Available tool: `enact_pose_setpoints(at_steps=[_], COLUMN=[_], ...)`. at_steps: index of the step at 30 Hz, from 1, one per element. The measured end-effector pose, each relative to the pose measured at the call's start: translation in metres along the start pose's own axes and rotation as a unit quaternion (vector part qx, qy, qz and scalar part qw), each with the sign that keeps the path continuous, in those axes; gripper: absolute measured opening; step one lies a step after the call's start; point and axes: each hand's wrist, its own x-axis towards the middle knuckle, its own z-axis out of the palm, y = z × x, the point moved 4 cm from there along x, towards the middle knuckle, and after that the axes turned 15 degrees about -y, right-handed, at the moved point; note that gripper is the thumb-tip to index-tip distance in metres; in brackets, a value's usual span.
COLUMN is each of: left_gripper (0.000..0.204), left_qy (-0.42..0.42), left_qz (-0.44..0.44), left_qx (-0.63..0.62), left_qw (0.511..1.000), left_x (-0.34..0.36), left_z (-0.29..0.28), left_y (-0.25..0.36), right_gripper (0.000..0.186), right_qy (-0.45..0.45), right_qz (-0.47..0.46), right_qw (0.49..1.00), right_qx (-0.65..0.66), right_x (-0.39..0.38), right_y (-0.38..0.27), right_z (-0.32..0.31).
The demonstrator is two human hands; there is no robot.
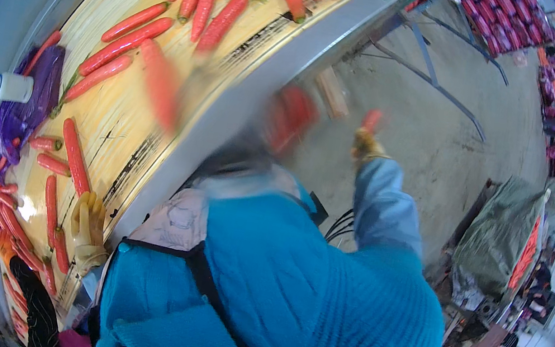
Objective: The person repeatedly picks carrots from a rotating table, trims the ends with a knife, and places them into a bin. The process is continuous, with the person handling carrots one at a time and occasionally adjusting their position on the table.
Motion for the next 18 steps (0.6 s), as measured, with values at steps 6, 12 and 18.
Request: enact_pose_setpoints(at_steps=[6, 12, 18], left_gripper=[0.050, 0.047, 0.043], left_qy=[-0.005, -0.012, -0.020], left_qz=[-0.020, 0.020, 0.026], left_qx=[0.003, 0.028, 0.014], left_qw=[1.000, 0.999, 0.999], left_x=[-0.003, -0.019, -0.034], left_z=[-0.033, -0.059, -0.083], left_y=[0.002, 0.005, -0.005], right_gripper=[0.032, 0.037, 0.048], right_qy=[-0.065, -0.252, -0.163], right_qz=[0.112, 0.041, -0.123], right_qw=[0.991, 0.947, 0.968], right_qx=[0.011, 0.196, 0.145], right_x=[0.062, 0.134, 0.058], right_y=[0.153, 0.140, -0.003], right_z=[0.077, 0.112, 0.098])
